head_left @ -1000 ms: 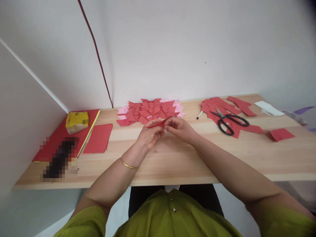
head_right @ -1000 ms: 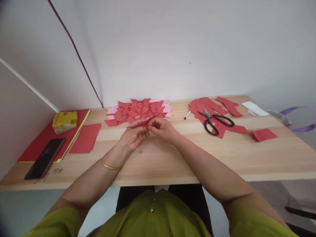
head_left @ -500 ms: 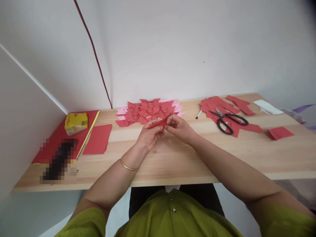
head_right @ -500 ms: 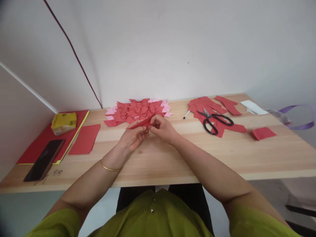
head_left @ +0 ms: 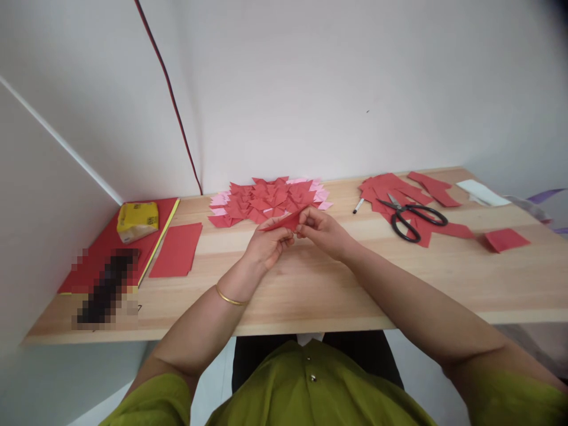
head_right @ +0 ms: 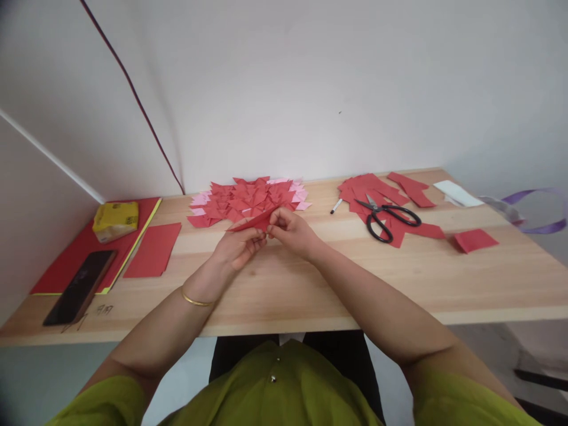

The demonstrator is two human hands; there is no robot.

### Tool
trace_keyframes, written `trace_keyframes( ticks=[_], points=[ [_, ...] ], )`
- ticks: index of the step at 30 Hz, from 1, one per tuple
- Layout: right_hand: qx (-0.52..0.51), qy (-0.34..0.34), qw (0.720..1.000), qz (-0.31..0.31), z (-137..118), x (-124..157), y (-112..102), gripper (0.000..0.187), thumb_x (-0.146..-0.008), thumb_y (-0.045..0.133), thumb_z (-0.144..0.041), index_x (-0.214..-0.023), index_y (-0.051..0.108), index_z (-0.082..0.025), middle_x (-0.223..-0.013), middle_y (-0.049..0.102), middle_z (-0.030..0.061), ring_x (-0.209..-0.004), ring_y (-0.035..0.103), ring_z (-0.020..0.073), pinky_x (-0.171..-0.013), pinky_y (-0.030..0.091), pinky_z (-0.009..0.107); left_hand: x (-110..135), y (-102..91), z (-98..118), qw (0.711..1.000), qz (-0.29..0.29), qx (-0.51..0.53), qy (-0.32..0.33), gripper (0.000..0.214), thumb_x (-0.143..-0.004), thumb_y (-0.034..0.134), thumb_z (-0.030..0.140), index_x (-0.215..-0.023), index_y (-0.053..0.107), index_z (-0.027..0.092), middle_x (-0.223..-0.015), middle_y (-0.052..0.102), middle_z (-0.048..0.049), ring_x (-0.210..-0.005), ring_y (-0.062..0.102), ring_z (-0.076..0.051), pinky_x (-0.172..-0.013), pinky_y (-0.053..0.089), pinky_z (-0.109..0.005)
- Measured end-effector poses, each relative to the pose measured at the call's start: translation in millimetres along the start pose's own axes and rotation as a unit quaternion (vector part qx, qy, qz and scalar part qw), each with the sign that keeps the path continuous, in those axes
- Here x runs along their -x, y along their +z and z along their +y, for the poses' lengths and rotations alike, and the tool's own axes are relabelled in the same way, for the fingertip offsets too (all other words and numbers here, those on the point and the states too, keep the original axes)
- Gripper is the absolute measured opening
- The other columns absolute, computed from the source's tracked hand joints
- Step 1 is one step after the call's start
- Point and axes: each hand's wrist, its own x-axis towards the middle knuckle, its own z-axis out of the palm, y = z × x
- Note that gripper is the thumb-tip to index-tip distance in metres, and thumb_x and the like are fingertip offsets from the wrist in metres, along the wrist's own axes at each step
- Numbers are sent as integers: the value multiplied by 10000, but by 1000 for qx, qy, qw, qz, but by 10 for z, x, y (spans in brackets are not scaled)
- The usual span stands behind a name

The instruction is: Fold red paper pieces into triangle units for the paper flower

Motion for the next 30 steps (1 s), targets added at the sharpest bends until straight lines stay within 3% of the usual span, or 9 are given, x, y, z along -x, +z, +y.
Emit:
trace_keyframes(
  ticks=[3, 5, 10, 13, 15, 18, 24, 30],
  points=[
    [49, -22, 999, -4, -6, 12, -26, 112, -791, 558, -226, -861, 472, -214, -694, 586, -21, -667, 584, 134, -655, 455, 290, -12, -8, 23, 999, 15, 8, -30, 228, -530, 654, 44, -728, 591, 138, -606, 609, 5, -578, 543, -90, -593, 429, -247],
    [141, -73, 987, 14, -25, 23, -47, 81, -797, 542, -197, -868, 506, -212, -726, 587, -3, -663, 560, 136, -646, 442, 291, -18, -11, 39, 998, 29, 21, -48, 227, -530, 641, 26, -724, 593, 135, -587, 595, 9, -564, 532, -85, -591, 437, -243],
    [385, -257, 886, 37, -74, 28, -115, 86, -809, 585, -222, -871, 645, -223, -820, 559, 48, -791, 505, 185, -732, 389, 340, -28, -22, 71, 994, 22, 45, -98, 182, -564, 601, -15, -685, 602, 120, -595, 581, -6, -552, 518, -71, -556, 446, -213],
    [476, -281, 832, 41, -86, 27, -144, 126, -853, 580, -295, -840, 696, -248, -829, 553, 58, -832, 464, 207, -768, 324, 376, -23, -30, 84, 991, 6, 50, -127, 174, -588, 577, -26, -676, 618, 118, -599, 586, -16, -547, 521, -70, -545, 453, -206],
    [505, -280, 816, 32, -92, 32, -146, 165, -881, 549, -309, -835, 695, -247, -865, 576, 63, -876, 454, 218, -788, 291, 389, -14, -31, 89, 989, -7, 48, -141, 153, -601, 587, -19, -663, 622, 116, -591, 589, -22, -551, 530, -76, -547, 456, -208],
    [510, -258, 821, 27, -96, 43, -133, 173, -895, 520, -294, -833, 664, -222, -919, 593, 70, -914, 454, 225, -805, 277, 394, 2, -21, 87, 993, -19, 32, -114, 81, -641, 676, 81, -708, 650, 120, -654, 639, -44, -578, 561, -96, -579, 472, -237],
    [429, -218, 875, 53, -86, 34, -131, 89, -857, 537, -235, -806, 598, -196, -1098, 595, 86, -1008, 498, 240, -864, 307, 399, 15, 21, 31, 998, -15, -16, 65, 221, -618, 770, 257, -797, 710, 142, -846, 715, -70, -810, 647, -173, -751, 507, -309],
    [384, -216, 896, 50, -151, 25, -114, 85, -829, 541, -202, -758, 587, -198, -932, 660, 66, -871, 566, 208, -858, 331, 392, 18, 32, 0, 993, -22, -66, 94, 238, -642, 732, 307, -795, 726, 124, -816, 719, -97, -770, 662, -200, -694, 520, -323]
  ],
)
